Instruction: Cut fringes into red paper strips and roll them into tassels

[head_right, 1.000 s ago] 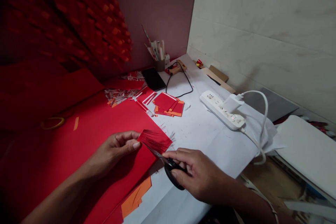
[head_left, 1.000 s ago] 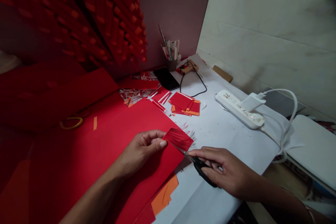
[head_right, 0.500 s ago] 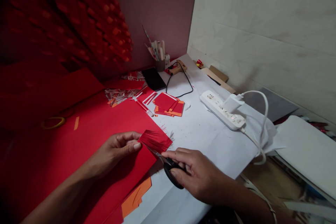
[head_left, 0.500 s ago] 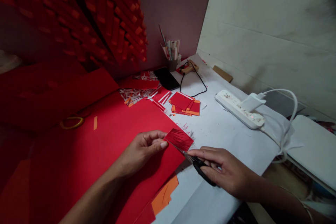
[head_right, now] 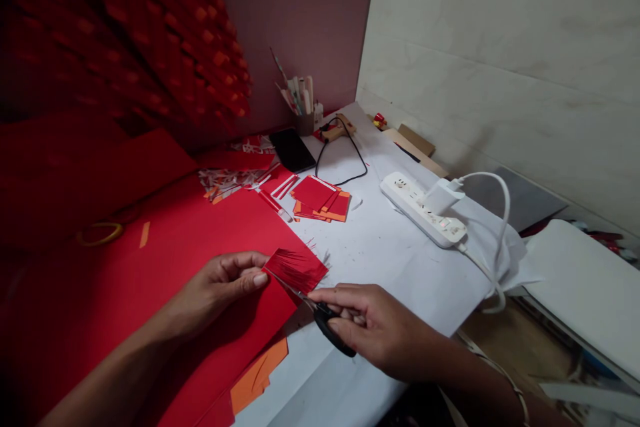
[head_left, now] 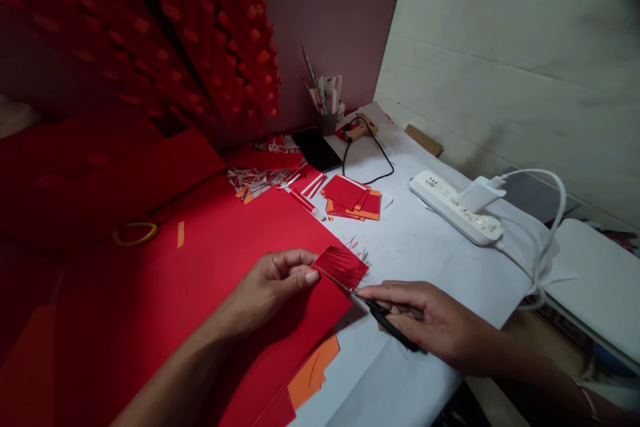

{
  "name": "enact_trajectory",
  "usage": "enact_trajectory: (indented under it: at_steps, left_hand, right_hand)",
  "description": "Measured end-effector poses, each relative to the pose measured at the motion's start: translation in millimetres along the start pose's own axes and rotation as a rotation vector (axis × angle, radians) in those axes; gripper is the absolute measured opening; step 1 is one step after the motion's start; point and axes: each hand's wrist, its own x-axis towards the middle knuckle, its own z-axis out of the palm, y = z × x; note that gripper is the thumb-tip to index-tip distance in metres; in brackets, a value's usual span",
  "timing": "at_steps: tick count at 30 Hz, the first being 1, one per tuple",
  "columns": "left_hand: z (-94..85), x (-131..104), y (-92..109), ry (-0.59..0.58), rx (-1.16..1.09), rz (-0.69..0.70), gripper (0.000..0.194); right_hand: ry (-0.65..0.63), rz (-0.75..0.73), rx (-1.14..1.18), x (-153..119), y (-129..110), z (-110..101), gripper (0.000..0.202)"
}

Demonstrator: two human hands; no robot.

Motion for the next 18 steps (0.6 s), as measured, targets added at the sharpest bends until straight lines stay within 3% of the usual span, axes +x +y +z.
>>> enact_trajectory:
  at_steps: [5,11,14,16,18]
  left_hand:
    - [-0.1,-0.1,0.2,0.004,0.030,0.011,0.017]
    - [-2.5,0.6,-2.3,0.083,-0.022,-0.018,0.023]
    - [-1.0,-0.3,-1.4,0.113,-0.074,-0.020,0.026]
    - [0.0,-0.8,-1.0,0.139,-0.096,-0.013,0.027]
    - [0.5,-0.8,-1.5,0.158,-0.098,0.010,0.027]
  right_hand:
    - [-0.038,0.121,0.122,0.4,2.6,-3.3,0.040]
    - [-0.065,0.156,0.012,-26.1,5.3,-28.7,0.035]
    - [-0.023,0.177,0.199,-36.1,1.5,-33.3,0.033]
    - [-0.071,0.155,0.409,-41.1,-2.7,-24.6,0.045]
    - [-0.071,0.159,0.534,-50.6,-2.7,-8.2,0.042]
